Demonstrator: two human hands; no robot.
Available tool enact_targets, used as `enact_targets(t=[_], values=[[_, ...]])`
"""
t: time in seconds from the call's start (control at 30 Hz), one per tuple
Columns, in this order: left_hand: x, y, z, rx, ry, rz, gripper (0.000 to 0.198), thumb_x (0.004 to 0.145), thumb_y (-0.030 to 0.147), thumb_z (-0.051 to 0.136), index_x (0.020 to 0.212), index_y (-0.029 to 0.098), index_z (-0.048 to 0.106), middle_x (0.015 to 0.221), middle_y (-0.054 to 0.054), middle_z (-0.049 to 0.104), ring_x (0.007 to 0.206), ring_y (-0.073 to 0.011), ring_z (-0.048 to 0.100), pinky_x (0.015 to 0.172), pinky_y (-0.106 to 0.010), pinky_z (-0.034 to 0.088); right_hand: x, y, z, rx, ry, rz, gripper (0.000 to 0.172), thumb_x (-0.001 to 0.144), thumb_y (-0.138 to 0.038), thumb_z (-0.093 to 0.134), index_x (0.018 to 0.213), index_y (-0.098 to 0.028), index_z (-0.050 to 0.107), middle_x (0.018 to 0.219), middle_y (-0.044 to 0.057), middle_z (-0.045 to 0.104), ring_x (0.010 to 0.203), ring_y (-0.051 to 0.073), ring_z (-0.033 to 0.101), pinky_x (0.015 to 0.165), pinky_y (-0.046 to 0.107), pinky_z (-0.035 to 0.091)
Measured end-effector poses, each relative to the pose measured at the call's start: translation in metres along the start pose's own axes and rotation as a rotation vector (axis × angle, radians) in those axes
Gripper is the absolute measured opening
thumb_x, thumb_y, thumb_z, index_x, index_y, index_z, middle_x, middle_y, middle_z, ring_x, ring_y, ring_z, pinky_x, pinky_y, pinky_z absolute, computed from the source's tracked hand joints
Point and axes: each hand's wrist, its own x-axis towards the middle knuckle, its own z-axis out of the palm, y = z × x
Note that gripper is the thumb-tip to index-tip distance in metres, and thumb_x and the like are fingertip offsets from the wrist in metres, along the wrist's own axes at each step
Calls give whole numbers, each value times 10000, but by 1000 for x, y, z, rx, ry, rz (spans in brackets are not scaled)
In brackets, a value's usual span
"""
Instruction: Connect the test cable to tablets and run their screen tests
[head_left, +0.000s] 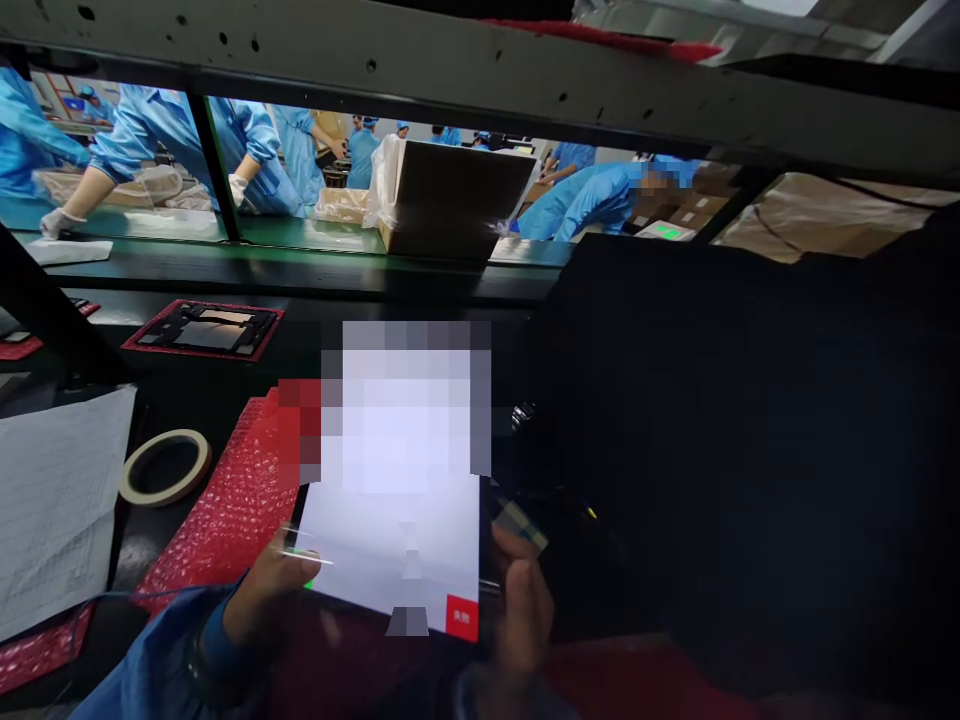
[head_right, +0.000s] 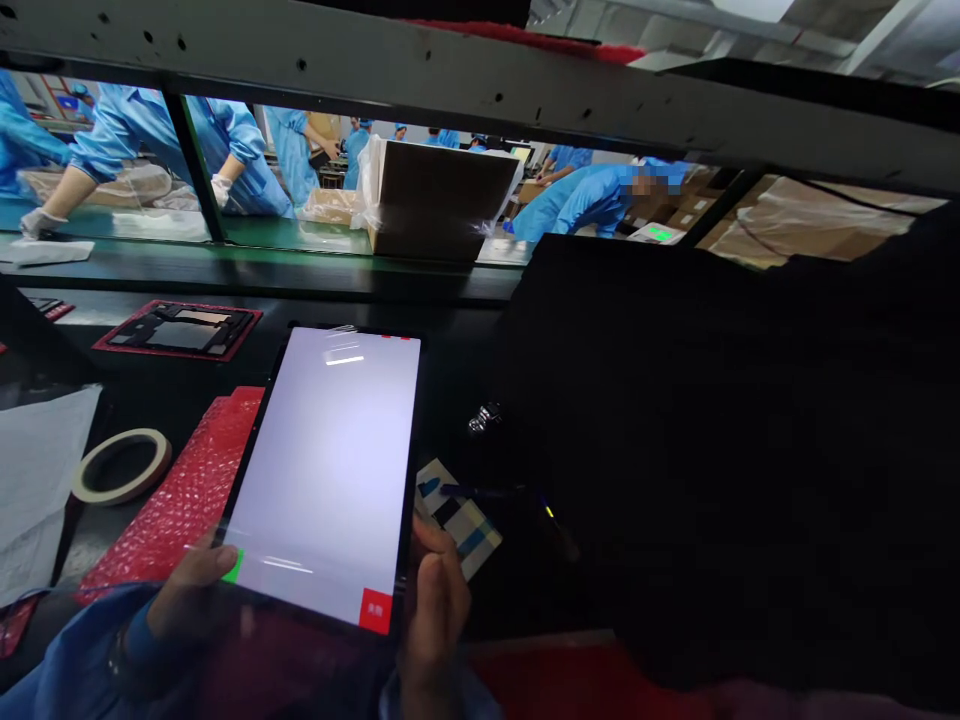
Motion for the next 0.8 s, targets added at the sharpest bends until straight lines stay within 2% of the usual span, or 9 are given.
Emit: enact_targets(t=[0.13,0.17,0.23,0.3,0.33,0.43,0.53,0.67,0.8], values=[[-1,1,7,17,65,24,451,616,465,818,897,114,778,491,-38,661,421,-157,590,415,-229,460,7,-7,2,78,-111,203,648,880,-694,448,1158,-165,699,1032,145,759,935,314,721,748,432,572],[-1,2,9,31,82,40,447,622,463,814,889,106,779,475,-38,654,423,-161,589,424,-236,467,8,-11,3,99,-149,263,700,878,-714,424,1277,-179,636,992,134,768,901,308,728,723,424,571],[1,4,11,70,113,62,402,648,445,797,846,96,779,467,-43,652,435,-168,595,454,-252,489,8,-18,4,130,-213,357,787,886,-739,360,1492,-237,392,893,94,778,824,289,735,679,411,563],[4,7,11,105,131,77,377,668,450,776,798,96,776,538,-64,692,465,-179,615,485,-275,514,7,-22,2,142,-267,411,830,885,-762,296,1558,-291,175,810,56,772,750,276,731,639,399,550],[5,8,10,123,132,82,376,671,458,771,784,99,773,593,-75,716,485,-187,629,500,-287,525,6,-23,-1,140,-300,427,842,877,-776,273,1561,-302,143,769,46,765,708,271,724,619,392,541],[6,9,8,170,119,83,391,667,485,772,770,108,766,680,-91,745,545,-222,663,545,-328,555,5,-22,-12,125,-413,424,866,858,-802,222,1548,-280,239,624,39,720,555,250,667,567,371,507],[4,7,8,165,178,102,351,664,469,781,708,123,749,602,-71,717,571,-237,667,571,-347,565,8,-22,-20,151,-522,362,865,864,-792,194,1529,-250,307,542,42,684,455,242,606,523,379,485],[1,5,10,135,193,80,300,678,413,780,620,127,711,535,-56,680,516,-208,628,543,-338,546,14,-29,-21,165,-629,270,832,882,-771,155,1533,-270,290,576,44,706,500,256,641,570,417,512],[1,4,8,120,206,122,262,638,374,808,700,132,728,615,-56,713,587,-224,656,579,-334,551,16,-39,-20,190,-686,214,786,880,-773,131,1518,-348,306,632,36,730,536,229,642,577,380,518]])
